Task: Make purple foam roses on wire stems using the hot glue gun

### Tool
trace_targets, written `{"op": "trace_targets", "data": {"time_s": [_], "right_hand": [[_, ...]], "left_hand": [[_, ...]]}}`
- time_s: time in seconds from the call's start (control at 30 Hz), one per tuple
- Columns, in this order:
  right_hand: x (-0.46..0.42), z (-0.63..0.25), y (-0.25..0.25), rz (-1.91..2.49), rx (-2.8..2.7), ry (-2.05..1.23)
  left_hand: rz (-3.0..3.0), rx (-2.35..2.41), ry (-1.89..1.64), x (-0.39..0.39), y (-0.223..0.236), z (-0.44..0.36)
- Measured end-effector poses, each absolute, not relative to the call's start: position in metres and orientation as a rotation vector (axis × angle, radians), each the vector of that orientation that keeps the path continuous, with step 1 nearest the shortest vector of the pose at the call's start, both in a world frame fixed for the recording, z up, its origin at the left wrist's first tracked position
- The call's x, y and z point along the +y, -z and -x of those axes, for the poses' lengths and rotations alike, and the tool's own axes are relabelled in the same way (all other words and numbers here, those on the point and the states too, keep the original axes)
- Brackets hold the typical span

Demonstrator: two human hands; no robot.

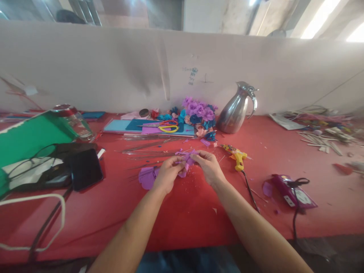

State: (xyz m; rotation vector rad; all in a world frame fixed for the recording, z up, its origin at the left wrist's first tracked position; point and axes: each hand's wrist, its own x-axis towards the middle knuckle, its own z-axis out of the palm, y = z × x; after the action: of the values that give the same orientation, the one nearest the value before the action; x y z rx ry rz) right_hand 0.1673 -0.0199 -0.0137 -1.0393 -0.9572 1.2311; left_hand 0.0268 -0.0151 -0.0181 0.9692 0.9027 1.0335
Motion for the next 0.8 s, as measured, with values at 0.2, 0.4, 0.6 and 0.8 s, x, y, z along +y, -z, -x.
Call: {"op": "trace_targets", "data": {"time_s": [0.2,0.4,0.6,0.8], "right_hand": [[-0.0216,-0.1675,0.0107,0.963,-0.951,-1.312],[-0.0213,-0.1688,0.0098,0.961,-0.955,-1.337],[-0.0209,-0.1698,0.0102,0.958,-0.940,-1.341],[-0.0216,-0.1702,0.0093,1.003,-0.963,-1.328]], "left_hand": [[-0.709,0.850,-0.915,-0.0132,0.0146,-0.0227],[-0.719,0.855,-0.884,-0.0133,0.0123,-0.0228],[-0.797,0.852,-0.964,-0.0148,0.0098,-0.0262],[-0.884,0.875,-1.016,-0.0165,0.0081,-0.0277]]}}
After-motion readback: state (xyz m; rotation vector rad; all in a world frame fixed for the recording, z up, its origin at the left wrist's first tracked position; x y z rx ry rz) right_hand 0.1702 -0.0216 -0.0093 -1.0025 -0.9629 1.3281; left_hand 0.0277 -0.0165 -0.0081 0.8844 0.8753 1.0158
